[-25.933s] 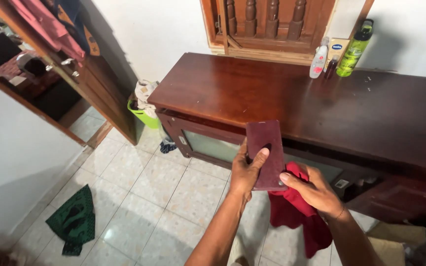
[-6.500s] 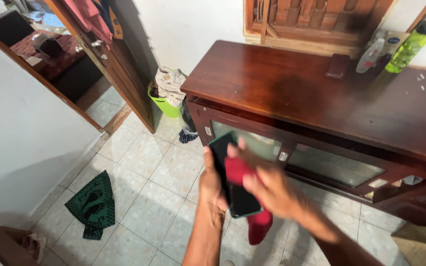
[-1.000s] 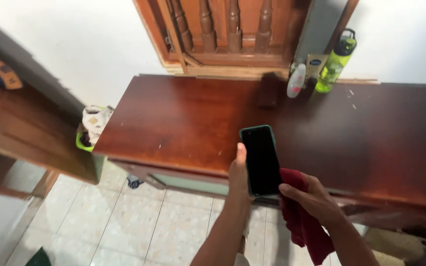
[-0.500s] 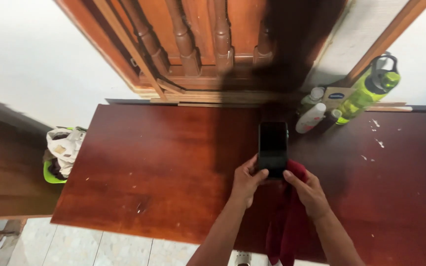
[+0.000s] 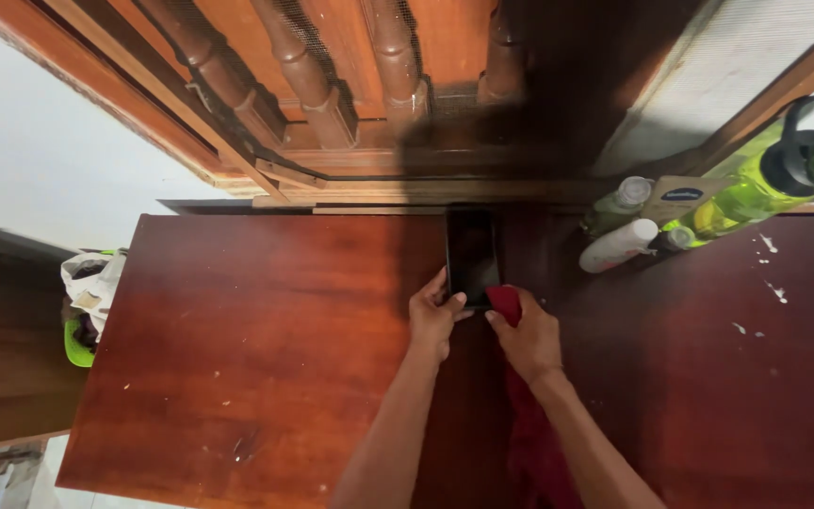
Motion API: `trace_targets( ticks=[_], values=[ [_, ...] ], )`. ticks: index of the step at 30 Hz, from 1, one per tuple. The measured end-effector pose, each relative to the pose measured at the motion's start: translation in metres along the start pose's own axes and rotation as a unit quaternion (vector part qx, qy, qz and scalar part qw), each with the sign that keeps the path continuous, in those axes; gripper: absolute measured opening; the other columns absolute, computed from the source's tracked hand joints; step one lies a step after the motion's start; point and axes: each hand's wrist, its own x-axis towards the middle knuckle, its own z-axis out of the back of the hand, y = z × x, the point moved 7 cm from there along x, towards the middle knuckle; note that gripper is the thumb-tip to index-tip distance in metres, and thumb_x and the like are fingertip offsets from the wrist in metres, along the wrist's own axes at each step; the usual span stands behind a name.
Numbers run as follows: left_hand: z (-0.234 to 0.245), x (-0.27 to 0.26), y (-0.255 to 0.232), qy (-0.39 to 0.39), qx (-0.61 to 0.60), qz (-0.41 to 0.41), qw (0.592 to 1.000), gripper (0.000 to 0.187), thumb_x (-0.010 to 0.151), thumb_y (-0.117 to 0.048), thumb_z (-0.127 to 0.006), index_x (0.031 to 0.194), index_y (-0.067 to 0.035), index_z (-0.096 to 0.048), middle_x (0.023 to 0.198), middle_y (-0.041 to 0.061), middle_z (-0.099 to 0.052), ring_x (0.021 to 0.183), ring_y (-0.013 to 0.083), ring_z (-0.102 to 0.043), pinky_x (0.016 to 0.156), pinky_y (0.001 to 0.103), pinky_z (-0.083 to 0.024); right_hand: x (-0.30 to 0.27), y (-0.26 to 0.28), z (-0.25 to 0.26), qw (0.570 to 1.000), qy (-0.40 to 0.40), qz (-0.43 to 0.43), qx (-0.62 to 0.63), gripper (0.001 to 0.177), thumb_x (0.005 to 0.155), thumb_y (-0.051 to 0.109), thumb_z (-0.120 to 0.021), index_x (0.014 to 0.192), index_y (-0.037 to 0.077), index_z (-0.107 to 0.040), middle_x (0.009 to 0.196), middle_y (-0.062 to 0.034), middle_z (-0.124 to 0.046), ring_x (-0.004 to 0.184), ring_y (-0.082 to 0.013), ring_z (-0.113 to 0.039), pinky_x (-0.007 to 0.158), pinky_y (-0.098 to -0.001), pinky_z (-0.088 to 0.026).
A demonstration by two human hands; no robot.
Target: The person is seen wiping small bottles, phones, and the top surface of a wooden cabinet using a red cloth.
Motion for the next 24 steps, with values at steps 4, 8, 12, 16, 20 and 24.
trace_targets(
  ticks=[4, 8, 12, 16, 20, 24],
  values=[
    [0.010, 0.021, 0.012, -0.009, 0.010, 0.022, 1.000, 0.060, 0.090, 0.012, -0.062, 0.147, -0.006, -0.054, 0.123, 0.013, -0.070, 0.097, 0.0226, -0.073, 0.076, 0.037, -0.066, 0.005, 0.007, -0.009, 0.999, 0.013, -0.011, -0.043, 0.046, 0.088, 0.029, -0.076, 0.130, 0.013, -0.066, 0.105, -0.0163, -0.076, 0.094, -0.0332, -0.075, 0.084, -0.0430, -0.059],
    [0.011, 0.025, 0.011, 0.004, 0.053, 0.028, 0.998, 0.062, 0.090, 0.013, -0.062, 0.148, -0.006, -0.053, 0.122, 0.009, -0.069, 0.095, 0.0194, -0.070, 0.074, 0.035, -0.065, 0.009, 0.007, -0.015, 0.995, -0.005, 0.021, -0.102, 0.042, 0.088, 0.031, -0.075, 0.125, 0.011, -0.068, 0.099, -0.0174, -0.077, 0.091, -0.0356, -0.074, 0.083, -0.0453, -0.058],
    [0.005, 0.025, -0.001, -0.003, 0.177, 0.000, 0.984, 0.067, 0.084, 0.005, -0.069, 0.148, -0.006, -0.053, 0.119, 0.014, -0.072, 0.092, 0.0241, -0.073, 0.072, 0.035, -0.066, 0.012, -0.003, -0.024, 0.988, -0.020, 0.039, -0.149, 0.040, 0.089, 0.031, -0.075, 0.121, 0.008, -0.068, 0.099, -0.0182, -0.076, 0.091, -0.0368, -0.073, 0.081, -0.0467, -0.058],
    [-0.003, 0.021, -0.015, 0.012, 0.427, -0.148, 0.892, 0.084, 0.076, -0.013, -0.091, 0.148, 0.000, -0.049, 0.114, 0.025, -0.071, 0.106, 0.0350, -0.072, 0.092, 0.039, -0.058, 0.013, -0.002, -0.024, 0.983, -0.032, 0.050, -0.173, 0.040, 0.089, 0.031, -0.076, 0.119, 0.006, -0.067, 0.100, -0.0191, -0.074, 0.091, -0.0376, -0.072, 0.079, -0.0472, -0.058],
    [-0.015, 0.011, -0.019, 0.006, 0.529, -0.125, 0.839, 0.103, 0.066, -0.013, -0.090, 0.154, 0.000, -0.037, 0.122, 0.027, -0.056, 0.111, 0.0452, -0.061, 0.095, 0.044, -0.054, 0.012, -0.003, -0.027, 0.984, -0.033, 0.050, -0.169, 0.036, 0.088, 0.028, -0.077, 0.114, 0.006, -0.068, 0.103, -0.0182, -0.074, 0.093, -0.0377, -0.071, 0.080, -0.0479, -0.057],
    [-0.024, -0.003, -0.037, -0.006, 0.575, -0.072, 0.815, 0.100, 0.073, -0.013, -0.087, 0.157, -0.003, -0.032, 0.135, 0.026, -0.046, 0.113, 0.0446, -0.058, 0.094, 0.047, -0.053, 0.008, 0.002, -0.024, 0.983, -0.055, 0.092, -0.149, 0.035, 0.086, 0.026, -0.077, 0.115, 0.007, -0.069, 0.109, -0.0183, -0.073, 0.099, -0.0388, -0.069, 0.083, -0.0483, -0.056]
  ],
)
